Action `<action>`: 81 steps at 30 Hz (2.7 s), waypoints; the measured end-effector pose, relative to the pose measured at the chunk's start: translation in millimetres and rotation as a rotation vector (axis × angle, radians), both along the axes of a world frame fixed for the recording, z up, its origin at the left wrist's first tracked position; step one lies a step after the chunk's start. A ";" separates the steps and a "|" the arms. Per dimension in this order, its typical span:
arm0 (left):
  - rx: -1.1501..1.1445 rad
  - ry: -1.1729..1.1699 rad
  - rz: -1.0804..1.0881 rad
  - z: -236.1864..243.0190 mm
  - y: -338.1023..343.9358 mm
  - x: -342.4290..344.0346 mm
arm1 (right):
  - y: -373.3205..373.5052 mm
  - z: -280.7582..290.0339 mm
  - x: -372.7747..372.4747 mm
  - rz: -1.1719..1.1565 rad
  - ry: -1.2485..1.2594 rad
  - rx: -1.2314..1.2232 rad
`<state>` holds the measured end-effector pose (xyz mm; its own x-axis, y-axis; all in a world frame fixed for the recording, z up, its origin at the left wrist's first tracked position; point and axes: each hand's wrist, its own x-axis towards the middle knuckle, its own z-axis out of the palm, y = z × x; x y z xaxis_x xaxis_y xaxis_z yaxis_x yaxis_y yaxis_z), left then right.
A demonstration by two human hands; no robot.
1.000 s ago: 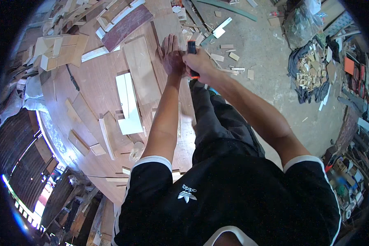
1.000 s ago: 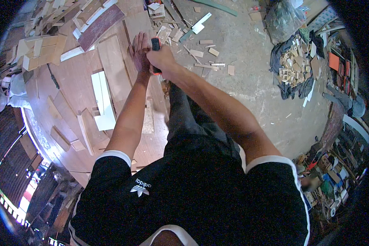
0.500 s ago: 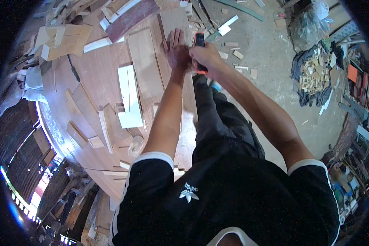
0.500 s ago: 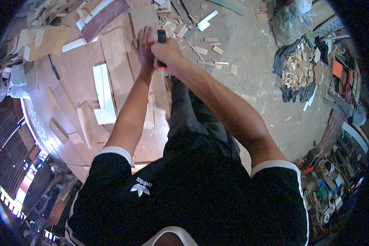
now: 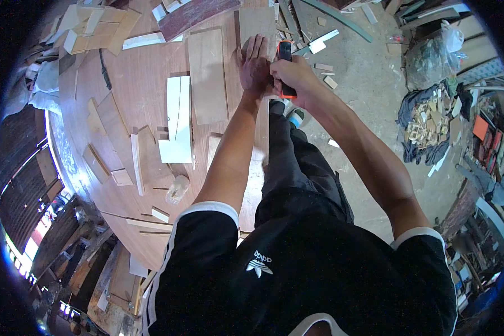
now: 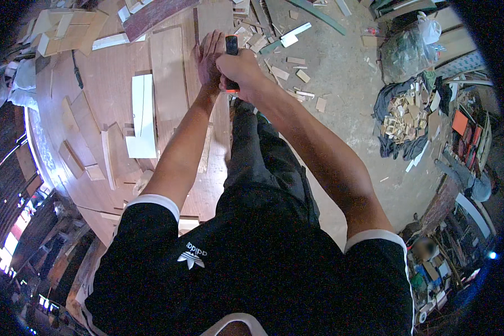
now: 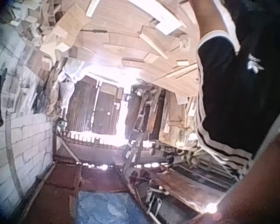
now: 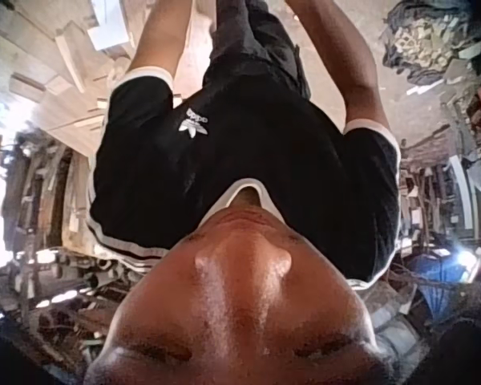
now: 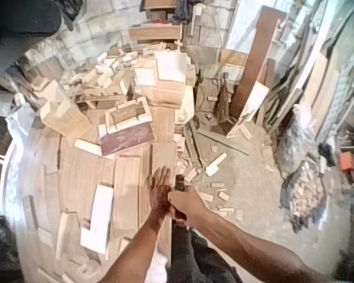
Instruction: Cutting pieces of wood using a hand saw.
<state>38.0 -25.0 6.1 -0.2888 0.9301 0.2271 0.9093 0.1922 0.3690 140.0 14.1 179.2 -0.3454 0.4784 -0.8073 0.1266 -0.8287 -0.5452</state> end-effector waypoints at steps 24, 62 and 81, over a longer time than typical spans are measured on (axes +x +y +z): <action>-0.030 -0.049 0.060 -4.9 0.0 -1.1 | -45.0 5.2 14.8 0.037 -0.004 -0.024; -0.056 -0.054 0.004 -8.4 26.5 -3.0 | -114.0 85.7 88.9 0.134 -0.187 0.843; 0.009 0.023 -0.005 -9.1 29.1 -1.0 | -142.8 51.7 64.0 -0.127 -0.120 0.404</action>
